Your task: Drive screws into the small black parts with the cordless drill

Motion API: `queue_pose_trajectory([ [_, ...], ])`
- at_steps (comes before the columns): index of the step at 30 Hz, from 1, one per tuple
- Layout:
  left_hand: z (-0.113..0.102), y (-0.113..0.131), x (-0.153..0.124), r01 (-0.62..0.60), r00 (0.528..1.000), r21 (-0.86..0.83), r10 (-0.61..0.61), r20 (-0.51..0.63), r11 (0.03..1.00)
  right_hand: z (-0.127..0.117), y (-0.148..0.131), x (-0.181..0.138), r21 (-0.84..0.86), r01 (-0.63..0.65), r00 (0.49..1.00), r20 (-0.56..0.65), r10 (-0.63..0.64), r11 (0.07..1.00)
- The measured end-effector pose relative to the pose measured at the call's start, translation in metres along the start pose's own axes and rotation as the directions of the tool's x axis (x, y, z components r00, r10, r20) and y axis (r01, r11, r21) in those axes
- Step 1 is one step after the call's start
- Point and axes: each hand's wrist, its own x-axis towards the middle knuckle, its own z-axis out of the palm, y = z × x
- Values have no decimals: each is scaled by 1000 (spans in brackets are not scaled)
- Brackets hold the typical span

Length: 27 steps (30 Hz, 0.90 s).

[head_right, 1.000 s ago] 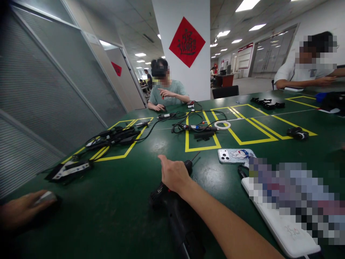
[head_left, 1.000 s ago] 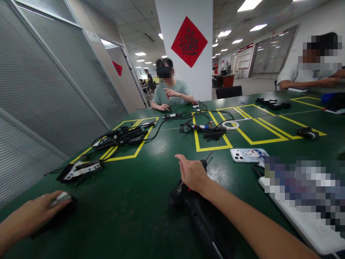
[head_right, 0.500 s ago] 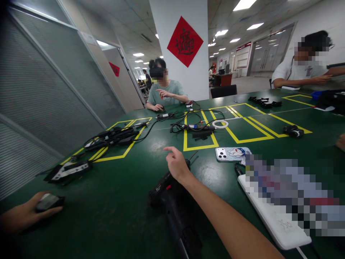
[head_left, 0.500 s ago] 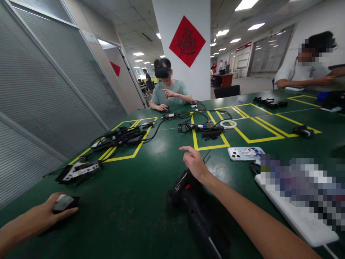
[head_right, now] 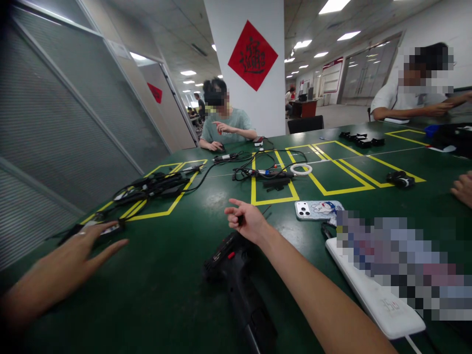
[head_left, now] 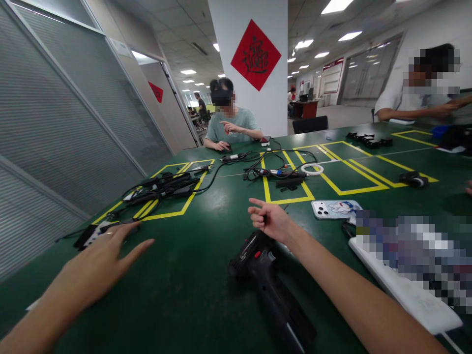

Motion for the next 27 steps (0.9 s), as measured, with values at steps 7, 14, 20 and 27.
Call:
queue_pose_trajectory([
  [7, -2, 188, 14, -502, 851, -385, 522, -60, 775, 11, 10, -4, -75, -37, 999, 37, 40, 997],
  [14, 38, 217, 27, -442, 883, -517, 458, -105, 734, 10, 11, -3, -115, -45, 999, 2, 46, 992],
  [20, 32, 212, 25, -417, 876, -607, 477, -70, 676, 8, 16, -3, -141, -87, 992, 83, 100, 986],
  [27, 14, 187, 21, -413, 874, -569, 484, -29, 711, 11, 17, -6, -151, -107, 952, 271, 145, 983],
])
